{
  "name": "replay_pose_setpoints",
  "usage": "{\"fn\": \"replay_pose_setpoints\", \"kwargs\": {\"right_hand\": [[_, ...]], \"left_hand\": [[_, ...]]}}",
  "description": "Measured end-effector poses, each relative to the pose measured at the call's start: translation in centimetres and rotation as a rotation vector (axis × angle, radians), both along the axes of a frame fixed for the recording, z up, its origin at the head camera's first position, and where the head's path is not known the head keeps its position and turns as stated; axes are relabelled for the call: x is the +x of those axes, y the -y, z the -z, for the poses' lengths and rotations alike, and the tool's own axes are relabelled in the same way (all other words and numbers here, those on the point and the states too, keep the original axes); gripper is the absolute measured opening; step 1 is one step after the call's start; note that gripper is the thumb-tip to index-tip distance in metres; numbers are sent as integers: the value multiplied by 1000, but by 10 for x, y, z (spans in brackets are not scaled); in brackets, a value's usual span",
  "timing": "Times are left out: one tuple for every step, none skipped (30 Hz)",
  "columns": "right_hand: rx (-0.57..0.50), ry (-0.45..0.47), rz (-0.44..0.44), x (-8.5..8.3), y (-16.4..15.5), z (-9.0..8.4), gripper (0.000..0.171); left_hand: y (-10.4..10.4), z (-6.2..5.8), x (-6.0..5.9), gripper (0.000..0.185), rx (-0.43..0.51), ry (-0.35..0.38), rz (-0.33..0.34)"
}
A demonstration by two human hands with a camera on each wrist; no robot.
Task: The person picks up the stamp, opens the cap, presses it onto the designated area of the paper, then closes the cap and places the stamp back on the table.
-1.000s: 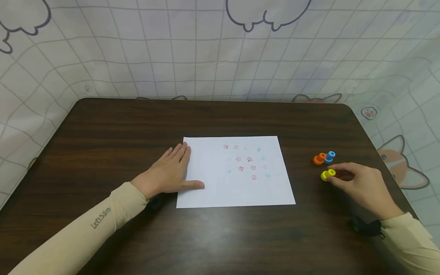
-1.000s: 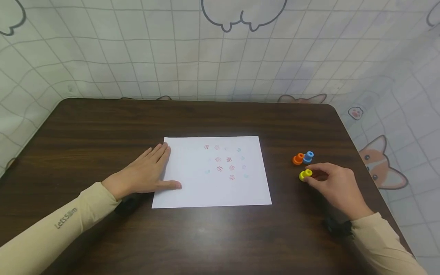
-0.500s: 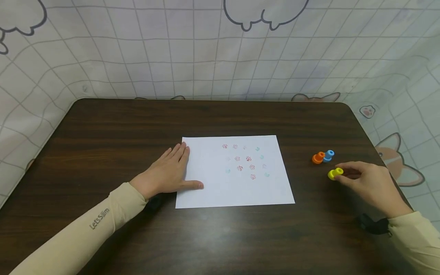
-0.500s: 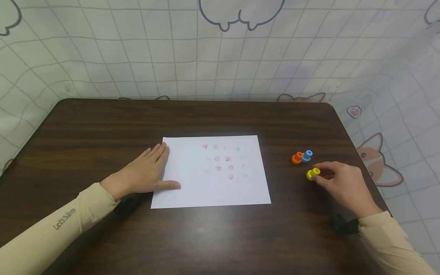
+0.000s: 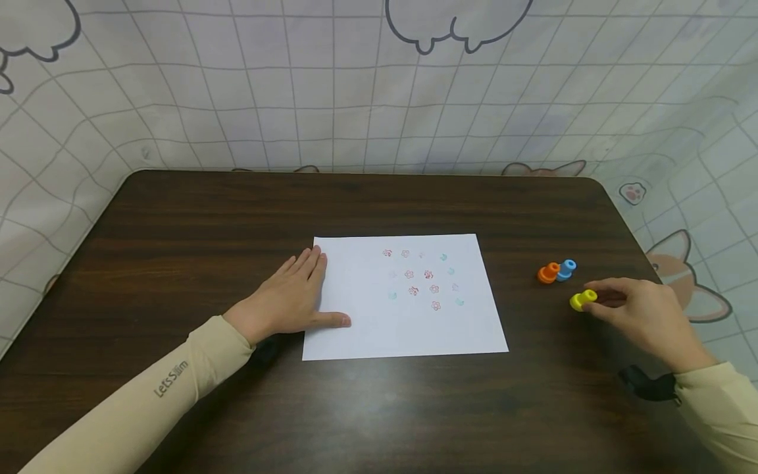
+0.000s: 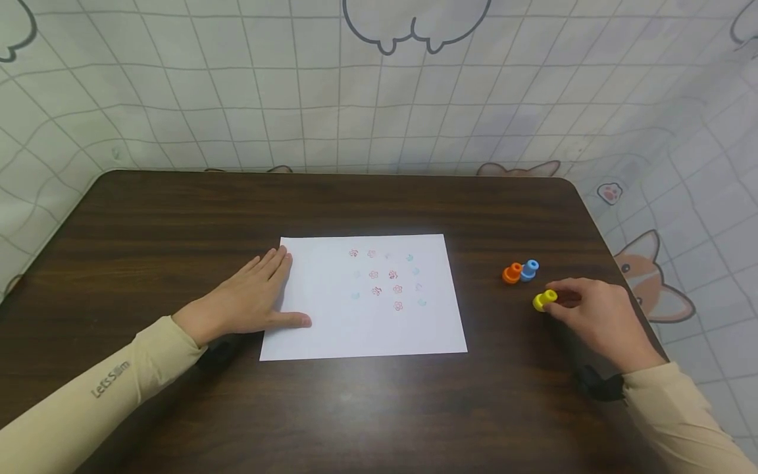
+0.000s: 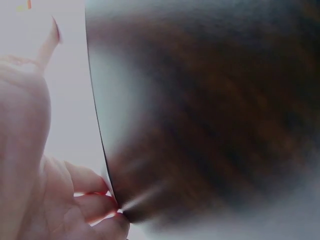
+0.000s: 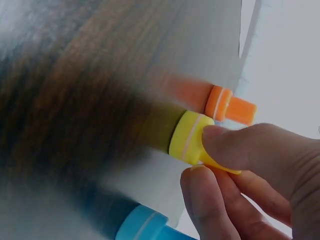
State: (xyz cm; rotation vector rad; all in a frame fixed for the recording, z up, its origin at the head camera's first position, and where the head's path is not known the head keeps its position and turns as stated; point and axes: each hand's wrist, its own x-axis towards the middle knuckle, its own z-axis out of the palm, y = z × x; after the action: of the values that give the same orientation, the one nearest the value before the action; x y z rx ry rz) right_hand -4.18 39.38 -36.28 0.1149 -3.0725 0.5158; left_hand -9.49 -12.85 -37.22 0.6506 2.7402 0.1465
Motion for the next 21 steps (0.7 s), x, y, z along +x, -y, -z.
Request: {"fn": "replay_pose_setpoints", "kwargs": {"right_hand": [[1, 8, 0, 0, 0, -1, 33], [0, 16, 1, 0, 0, -2, 34], [-2, 27, 1, 0, -1, -3, 34], [-4, 33, 1, 0, -1, -3, 35], [-5, 40, 0, -1, -2, -4, 36], [-5, 41, 1, -1, -2, -5, 36], [-5, 39, 0, -1, -3, -6, 36], [-12, 36, 1, -1, -3, -7, 36], [-16, 32, 4, -1, -3, -9, 35], [-28, 25, 5, -1, -3, -10, 34], [-36, 14, 5, -1, -3, -12, 34], [-45, 0, 7, -2, -3, -14, 33], [-42, -24, 2, -2, -3, -17, 33], [-37, -48, -4, -3, -3, -19, 32], [-34, -65, -5, -3, -3, -22, 32], [-32, -78, -6, -5, -2, -24, 33], [-24, -89, -3, -6, -2, -26, 33], [-22, -94, 4, -7, -1, -28, 33], [-16, -93, 11, -9, -1, -29, 34], [-26, -78, 24, -10, -1, -30, 35], [-36, -64, 36, -12, 0, -31, 36]], "left_hand": [[0, 0, 0, 122, 1, 2, -1], [0, 0, 0, 122, 1, 3, -1], [0, 0, 0, 122, 2, 6, -2], [0, 0, 0, 123, 2, 8, -4], [0, 0, 0, 123, 2, 10, -5], [0, 0, 0, 123, 3, 11, -6], [0, 0, 0, 123, 3, 12, -7], [0, 0, 0, 123, 3, 12, -8], [0, 0, 0, 123, 4, 12, -8], [0, 0, 0, 123, 5, 11, -9], [0, 1, 0, 123, 7, 11, -9], [0, 0, 0, 123, 8, 10, -8], [0, 0, 1, 123, 8, 11, -8], [0, 0, 1, 122, 9, 10, -8], [0, 0, 1, 122, 10, 9, -8], [0, -1, 1, 122, 11, 9, -8], [0, -1, 1, 122, 11, 8, -7], [0, -1, 1, 122, 11, 7, -7], [-1, -1, 1, 122, 14, 8, -6], [-1, -1, 1, 122, 15, 7, -5], [-1, -1, 1, 122, 16, 9, -4]]}}
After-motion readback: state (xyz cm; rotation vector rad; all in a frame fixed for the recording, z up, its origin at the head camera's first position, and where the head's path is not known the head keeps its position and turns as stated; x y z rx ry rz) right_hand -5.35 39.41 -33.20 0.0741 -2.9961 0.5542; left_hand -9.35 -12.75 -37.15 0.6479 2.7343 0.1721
